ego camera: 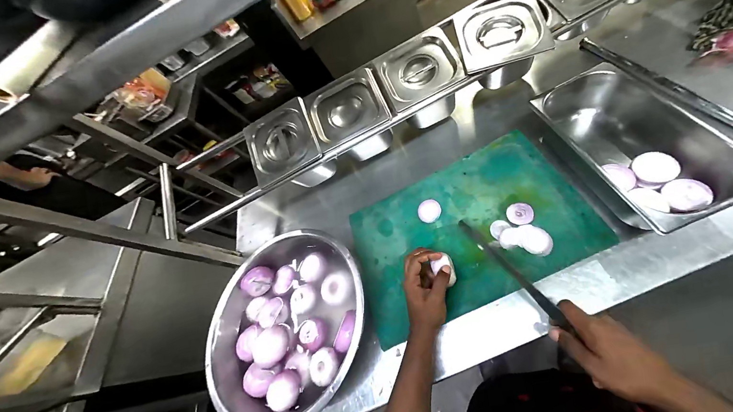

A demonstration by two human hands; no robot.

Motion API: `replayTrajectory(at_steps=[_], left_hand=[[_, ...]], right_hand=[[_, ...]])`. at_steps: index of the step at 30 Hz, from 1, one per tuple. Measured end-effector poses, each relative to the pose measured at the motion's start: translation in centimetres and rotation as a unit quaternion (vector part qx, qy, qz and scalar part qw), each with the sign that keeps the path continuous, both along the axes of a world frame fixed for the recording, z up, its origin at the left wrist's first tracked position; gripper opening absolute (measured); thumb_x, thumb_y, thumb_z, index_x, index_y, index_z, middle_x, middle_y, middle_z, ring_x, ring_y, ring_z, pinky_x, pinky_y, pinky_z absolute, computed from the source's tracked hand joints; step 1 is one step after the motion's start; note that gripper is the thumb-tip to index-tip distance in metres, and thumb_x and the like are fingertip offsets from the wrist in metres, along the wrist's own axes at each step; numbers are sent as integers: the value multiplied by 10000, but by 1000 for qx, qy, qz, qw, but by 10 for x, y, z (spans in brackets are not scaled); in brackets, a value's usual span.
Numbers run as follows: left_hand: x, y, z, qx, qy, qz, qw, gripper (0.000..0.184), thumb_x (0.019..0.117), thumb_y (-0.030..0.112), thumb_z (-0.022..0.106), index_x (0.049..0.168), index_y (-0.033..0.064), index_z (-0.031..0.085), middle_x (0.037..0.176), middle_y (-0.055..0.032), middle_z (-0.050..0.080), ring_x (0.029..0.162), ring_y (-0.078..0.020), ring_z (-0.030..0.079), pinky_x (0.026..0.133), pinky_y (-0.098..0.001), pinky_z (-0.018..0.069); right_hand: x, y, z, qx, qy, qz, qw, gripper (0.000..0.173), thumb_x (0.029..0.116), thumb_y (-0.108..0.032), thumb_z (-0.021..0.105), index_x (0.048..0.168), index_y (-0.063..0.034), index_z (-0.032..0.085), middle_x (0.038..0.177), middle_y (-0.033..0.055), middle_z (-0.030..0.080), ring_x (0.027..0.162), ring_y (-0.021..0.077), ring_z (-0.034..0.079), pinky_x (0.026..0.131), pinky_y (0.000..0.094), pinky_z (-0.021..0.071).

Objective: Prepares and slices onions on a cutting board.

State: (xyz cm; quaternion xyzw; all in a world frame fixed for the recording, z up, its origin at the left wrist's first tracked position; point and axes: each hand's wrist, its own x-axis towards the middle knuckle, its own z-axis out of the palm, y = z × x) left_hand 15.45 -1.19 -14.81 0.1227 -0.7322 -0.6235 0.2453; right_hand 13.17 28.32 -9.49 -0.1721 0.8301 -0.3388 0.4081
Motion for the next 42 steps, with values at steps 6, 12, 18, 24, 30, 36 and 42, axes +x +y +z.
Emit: replayTrajectory(at_steps=[6,12,18,24,30,36,42], left_hand=[[10,-13,5,-2,-28,-71,997,404,766,70,759,1161,108,685,1265,-74,569,882,-157,616,704,-295,571],[8,-23,15,-25,-97,-73,992,430,721,108,814,1114,136,643,1184,-60,591,738,-139,588,611,-293,532],[5,-27,21,-48,-121,-79,988,407,721,120,810,1090,163,644,1128,-44,597,698,-134,565,591,-294,508],[6,-24,20,-56,-110,-75,989,395,727,133,808,1085,181,649,1132,-30,592,724,-119,558,592,-268,495],[7,-18,23,-51,-111,-63,990,404,710,144,816,1081,169,659,1162,-40,589,750,-130,575,596,-270,510],[7,-15,21,-60,-115,-56,990,416,743,150,805,1127,161,645,1194,-47,579,755,-133,577,594,-273,516],[7,-15,25,-123,-131,-44,983,391,762,191,815,1094,155,612,1263,-60,568,903,-162,595,672,-313,531]], right_hand=[[17,-43,14,146,150,130,969,408,1084,-367,408,1336,-61,509,1102,215,681,968,427,709,779,587,571],[25,-48,17,142,222,118,957,370,1075,-338,408,1278,-59,542,1044,195,696,852,404,728,682,544,583],[31,-50,17,142,274,129,942,339,1068,-315,413,1236,-64,568,994,179,701,774,388,727,618,518,583],[18,-68,24,153,208,148,955,368,1091,-305,370,1314,-54,521,1097,212,682,917,413,721,730,543,582],[4,-90,19,165,156,157,961,395,1099,-289,357,1400,-57,464,1177,219,666,1027,413,703,828,548,574],[48,-12,-20,155,127,130,971,435,1069,-371,423,1361,-59,506,988,226,709,883,452,722,737,608,571],[14,10,-32,-268,-346,-141,888,273,1041,-321,499,1242,-139,537,693,33,551,418,139,523,367,303,506]])
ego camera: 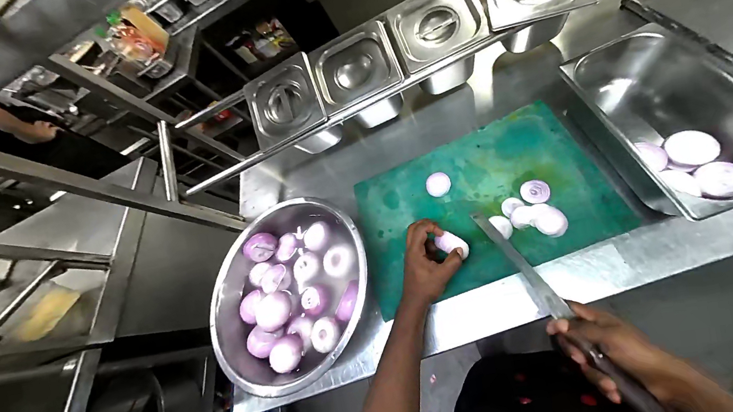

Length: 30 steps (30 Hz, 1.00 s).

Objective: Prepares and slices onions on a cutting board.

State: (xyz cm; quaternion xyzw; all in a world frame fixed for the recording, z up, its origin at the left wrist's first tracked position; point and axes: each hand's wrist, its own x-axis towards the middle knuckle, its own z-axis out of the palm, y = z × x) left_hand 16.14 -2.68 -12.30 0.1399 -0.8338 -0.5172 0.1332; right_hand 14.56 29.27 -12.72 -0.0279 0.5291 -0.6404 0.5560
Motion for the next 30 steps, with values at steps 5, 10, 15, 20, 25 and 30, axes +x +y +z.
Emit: replayTrajectory(at_steps=[5,10,15,20,25,30], left_hand=[[-8,13,-6,47,105,71,991,223,836,144,799,901,128,587,838,-19,589,671,-119,552,559,-253,476],[-7,11,-19,70,159,71,982,148,907,188,742,1030,106,729,1124,-37,599,762,-93,573,619,-212,515],[8,3,-18,59,125,19,990,407,790,110,734,1192,105,675,1256,-63,552,831,-117,599,652,-242,550],[11,-1,-13,67,89,0,994,486,762,117,790,1230,142,665,1325,-72,529,880,-159,633,637,-286,589],[4,-6,-12,81,85,-8,993,432,716,67,805,1116,84,641,1245,-94,549,843,-146,632,627,-281,587],[3,-7,-9,51,75,-18,996,415,729,93,802,1106,91,628,1251,-95,543,894,-153,637,639,-287,592]], right_hand=[[-13,6,10,-78,-110,-54,989,250,1037,-334,509,1178,-137,570,693,24,552,412,116,534,358,289,519],[-1,-35,36,330,379,227,835,404,1068,-398,448,1340,-104,501,952,159,673,848,357,699,760,550,569],[8,-58,39,359,436,277,777,411,1079,-392,417,1345,-88,497,1038,192,687,957,409,706,791,577,567],[9,-61,36,366,453,280,763,405,1080,-377,416,1347,-83,493,1057,197,685,962,410,707,786,570,572],[8,-61,45,372,489,262,744,384,1080,-343,416,1315,-60,522,1055,216,691,959,430,710,769,581,568],[15,-63,47,354,597,193,693,322,1052,-304,460,1210,-51,584,908,178,698,753,394,722,605,523,575]])
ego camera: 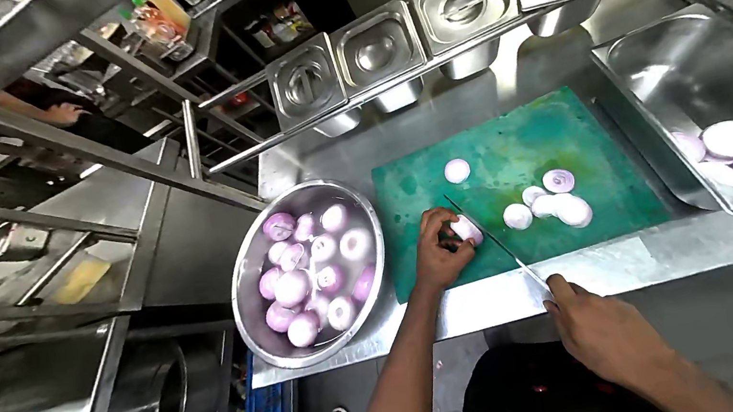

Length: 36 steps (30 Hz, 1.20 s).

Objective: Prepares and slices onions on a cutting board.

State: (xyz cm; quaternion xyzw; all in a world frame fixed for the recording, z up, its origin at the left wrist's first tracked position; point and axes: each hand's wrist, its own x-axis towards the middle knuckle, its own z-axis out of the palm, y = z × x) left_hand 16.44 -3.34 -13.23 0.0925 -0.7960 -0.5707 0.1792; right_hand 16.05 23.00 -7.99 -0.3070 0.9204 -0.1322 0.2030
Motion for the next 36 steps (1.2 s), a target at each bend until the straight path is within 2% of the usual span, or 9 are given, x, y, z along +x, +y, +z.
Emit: replayTrajectory(at_steps=[10,16,21,25,27,29,32,33,36], left_hand=[[-1,0,0,1,11,-6,1000,389,727,113,795,1074,114,617,1204,-80,543,865,-140,627,602,-263,579],[1,2,-3,5,25,4,1000,404,724,103,798,1092,112,631,1225,-78,545,890,-136,637,623,-270,595],[2,2,-5,18,37,4,999,404,725,95,796,1096,95,637,1225,-84,546,917,-140,638,650,-265,602],[3,3,-6,-8,53,-3,999,402,734,102,800,1100,65,638,1219,-92,560,917,-137,644,656,-265,604],[2,2,-6,-16,52,-1,999,414,736,99,790,1119,68,637,1229,-92,555,905,-135,641,643,-266,600],[2,2,-8,-19,57,4,998,425,736,123,803,1121,71,630,1247,-96,544,917,-137,641,639,-267,599],[1,-1,-15,-58,71,37,995,346,737,185,801,1008,99,604,1199,-85,589,1090,-180,598,826,-325,556],[-1,0,-16,-55,81,54,994,291,748,177,784,957,106,595,1121,-70,616,1066,-189,586,871,-355,515],[-8,5,-12,30,119,87,989,200,844,83,759,992,90,624,943,-24,627,746,-102,595,654,-247,540]], right_hand=[[3,-2,-3,-6,54,20,998,276,1037,-269,469,1136,-53,610,831,148,680,653,353,706,522,487,555],[-20,-33,14,81,-82,36,993,348,1102,-323,369,1254,-66,549,1026,173,689,933,376,719,759,506,577],[-31,-50,12,98,-96,47,989,318,1100,-324,374,1274,-93,508,1011,150,681,949,349,718,775,492,579],[-13,-15,-2,84,-153,22,984,378,1092,-321,391,1333,-57,513,1049,213,688,970,422,708,795,574,570],[6,18,-17,81,-155,7,984,415,1076,-346,417,1363,-57,497,987,220,698,905,444,715,753,597,574],[21,44,-27,56,-121,0,991,398,1053,-347,465,1298,-43,541,885,220,701,803,452,721,663,600,572],[17,57,-30,6,-156,-7,988,397,1053,-380,463,1259,-54,553,829,195,685,769,422,712,661,585,566],[11,57,-31,-19,-183,-16,983,408,1053,-402,456,1264,-65,546,802,168,670,749,392,701,664,572,562],[-5,46,-25,-44,-226,-37,973,395,1059,-424,440,1267,-97,517,783,123,637,718,334,679,668,531,558]])
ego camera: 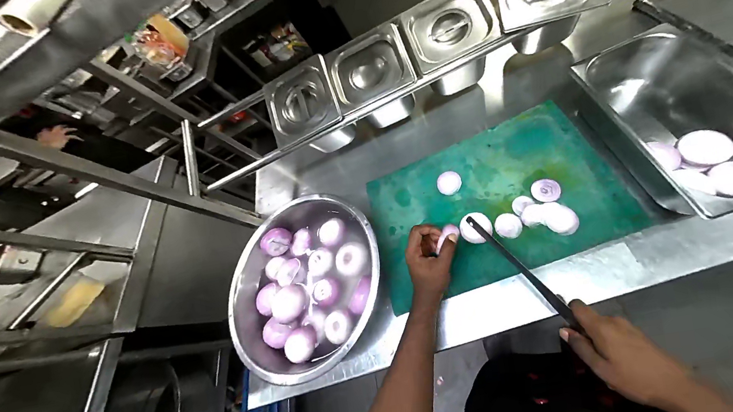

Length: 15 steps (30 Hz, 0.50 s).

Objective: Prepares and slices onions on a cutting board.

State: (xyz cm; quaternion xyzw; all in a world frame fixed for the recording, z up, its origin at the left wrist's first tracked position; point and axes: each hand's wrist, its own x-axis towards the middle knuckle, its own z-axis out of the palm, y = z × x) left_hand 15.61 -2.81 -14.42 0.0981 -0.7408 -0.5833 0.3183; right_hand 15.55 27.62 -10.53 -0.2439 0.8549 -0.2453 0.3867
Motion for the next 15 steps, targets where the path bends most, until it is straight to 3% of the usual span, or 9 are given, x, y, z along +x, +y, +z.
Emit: replayTrajectory(at_steps=[1,3,6,9,15], left_hand=[[-1,2,1,31,11,-2,999,185,867,59,753,1021,81,651,966,-29,630,715,-94,588,628,-233,536],[-1,2,-1,45,12,-8,999,160,881,75,741,1037,80,705,1107,-39,590,782,-93,572,645,-213,521],[5,0,1,23,-16,-35,999,288,831,68,737,1117,82,704,1252,-76,540,869,-116,608,654,-229,564],[9,-5,3,19,-42,-58,997,395,765,-1,759,1146,73,687,1282,-94,515,857,-129,632,639,-250,594],[11,-16,9,0,-99,-75,992,407,768,54,760,1145,98,611,1266,-93,528,858,-159,629,643,-292,588]], right_hand=[[-3,-7,5,12,-3,-1,1000,392,1063,-422,438,1275,-101,511,811,131,645,746,340,687,689,536,563],[-5,-21,11,35,12,9,999,388,1065,-414,429,1276,-99,513,874,148,662,820,359,698,732,547,564],[-2,-37,18,61,43,35,997,393,1072,-403,408,1289,-93,514,927,169,680,888,388,707,759,564,564],[2,-45,20,74,66,45,994,386,1075,-388,402,1296,-91,511,959,180,686,908,400,710,757,568,567],[4,-47,22,86,117,59,988,373,1075,-357,416,1281,-68,529,1008,196,694,918,415,717,746,562,573]])
